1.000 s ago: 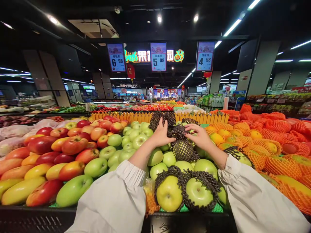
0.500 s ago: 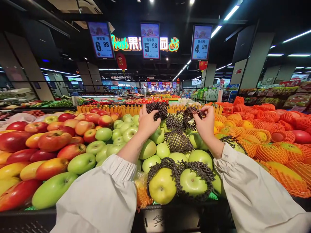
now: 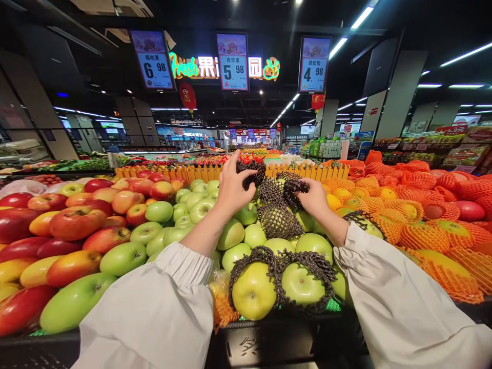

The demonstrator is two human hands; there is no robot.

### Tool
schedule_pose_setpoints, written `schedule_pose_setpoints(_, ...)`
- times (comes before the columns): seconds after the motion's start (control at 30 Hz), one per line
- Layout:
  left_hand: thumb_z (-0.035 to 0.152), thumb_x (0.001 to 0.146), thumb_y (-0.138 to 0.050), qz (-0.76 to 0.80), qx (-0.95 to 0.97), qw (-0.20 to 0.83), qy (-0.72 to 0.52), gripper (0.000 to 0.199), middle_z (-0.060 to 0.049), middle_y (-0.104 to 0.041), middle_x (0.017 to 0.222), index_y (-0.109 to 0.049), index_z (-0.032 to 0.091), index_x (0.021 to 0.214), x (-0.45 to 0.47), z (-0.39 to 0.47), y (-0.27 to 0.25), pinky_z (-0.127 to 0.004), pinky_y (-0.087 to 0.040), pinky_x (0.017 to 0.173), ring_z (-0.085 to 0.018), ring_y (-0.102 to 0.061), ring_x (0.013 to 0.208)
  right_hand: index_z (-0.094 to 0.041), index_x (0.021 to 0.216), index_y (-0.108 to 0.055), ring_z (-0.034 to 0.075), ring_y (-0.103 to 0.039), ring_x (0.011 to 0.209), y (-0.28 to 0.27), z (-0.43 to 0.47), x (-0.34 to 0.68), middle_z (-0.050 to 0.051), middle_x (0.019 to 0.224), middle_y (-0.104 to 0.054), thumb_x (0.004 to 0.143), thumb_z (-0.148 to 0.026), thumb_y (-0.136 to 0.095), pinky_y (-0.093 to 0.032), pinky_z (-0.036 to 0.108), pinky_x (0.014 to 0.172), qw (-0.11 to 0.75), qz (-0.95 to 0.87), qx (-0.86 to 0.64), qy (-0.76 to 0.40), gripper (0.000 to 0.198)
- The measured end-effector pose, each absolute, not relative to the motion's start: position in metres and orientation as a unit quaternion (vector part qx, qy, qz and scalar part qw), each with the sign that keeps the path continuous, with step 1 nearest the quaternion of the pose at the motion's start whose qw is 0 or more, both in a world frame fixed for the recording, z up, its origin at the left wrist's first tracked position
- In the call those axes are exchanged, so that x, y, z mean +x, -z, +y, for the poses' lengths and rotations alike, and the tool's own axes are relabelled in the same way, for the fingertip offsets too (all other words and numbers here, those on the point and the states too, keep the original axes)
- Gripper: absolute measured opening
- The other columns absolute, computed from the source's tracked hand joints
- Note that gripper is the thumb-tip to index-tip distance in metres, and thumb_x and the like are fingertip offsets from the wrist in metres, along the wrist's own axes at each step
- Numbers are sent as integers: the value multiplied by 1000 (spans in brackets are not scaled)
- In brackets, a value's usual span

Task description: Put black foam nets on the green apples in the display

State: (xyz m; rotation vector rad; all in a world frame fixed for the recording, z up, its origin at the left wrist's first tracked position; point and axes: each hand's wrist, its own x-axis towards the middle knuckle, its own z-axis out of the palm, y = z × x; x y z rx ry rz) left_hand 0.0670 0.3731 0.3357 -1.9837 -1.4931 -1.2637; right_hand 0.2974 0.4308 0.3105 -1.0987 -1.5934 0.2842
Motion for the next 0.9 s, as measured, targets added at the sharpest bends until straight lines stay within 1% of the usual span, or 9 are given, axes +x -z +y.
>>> schedule_pose_setpoints(0.13,13,83,-58,-488,-762,183,384,43,1,-18,173,-73,28,120,70,371,-337,-60,-18,127,-31,-15,159,-22,98,-53,23,-63,88,-315,426,297,5,91,-67,74,-17,-51,-52,39,84,650,-645,-389,-97,25)
schedule_pose_setpoints(0.27,2,73,-52,-483,-834,139,226,36,6,-31,168,-78,25,83,74,376,-331,-60,-16,127,-30,-16,159,-24,109,-43,22,-60,84,-315,426,298,5,90,-62,82,-19,-49,-51,39,81,662,-627,-400,-93,28)
schedule_pose_setpoints(0.3,2,72,-51,-494,-840,121,189,36,6,-34,167,-78,25,79,74,378,-329,-60,-16,126,-31,-17,159,-24,111,-43,23,-60,85,-315,426,299,6,93,-62,82,-20,-49,-50,40,82,656,-624,-414,-94,30)
schedule_pose_setpoints(0.4,4,72,-50,-521,-840,80,129,45,3,-36,165,-80,28,95,73,385,-324,-63,-17,126,-31,-21,158,-24,117,-41,29,-59,102,-316,423,299,11,110,-61,78,-21,-55,-47,48,93,628,-607,-481,-80,41)
schedule_pose_setpoints(0.53,10,80,-48,-514,-835,90,173,50,-2,-48,159,-75,27,118,71,388,-324,-58,-23,126,-29,-35,153,-23,121,-39,39,-45,125,-321,415,297,16,126,-55,73,-31,-65,-33,60,108,626,-560,-535,-96,55)
schedule_pose_setpoints(0.63,16,86,-46,-507,-811,127,261,48,-6,-51,156,-70,22,126,70,385,-328,-55,-32,123,-29,-44,146,-26,115,-42,39,-41,130,-326,410,294,14,129,-56,81,-47,-60,-24,63,112,656,-529,-519,-141,43)
schedule_pose_setpoints(0.73,20,88,-46,-514,-765,184,340,48,-9,-43,162,-66,17,132,69,380,-332,-53,-34,122,-30,-39,149,-26,110,-45,37,-44,131,-329,409,294,11,121,-60,91,-54,-48,-23,61,114,660,-509,-528,-163,34)
schedule_pose_setpoints(0.83,22,89,-46,-537,-714,231,386,47,-10,-38,165,-65,13,131,69,376,-335,-52,-33,122,-30,-35,151,-24,109,-48,32,-59,106,-328,408,297,9,105,-65,83,-35,-58,-39,54,103,646,-534,-527,-140,30)
schedule_pose_setpoints(0.9,24,89,-47,-571,-687,236,383,40,-11,-46,160,-72,14,119,69,375,-335,-54,-35,119,-32,-37,150,-22,112,-49,29,-61,95,-327,406,299,9,102,-66,74,-18,-58,-47,48,93,647,-577,-493,-82,40)
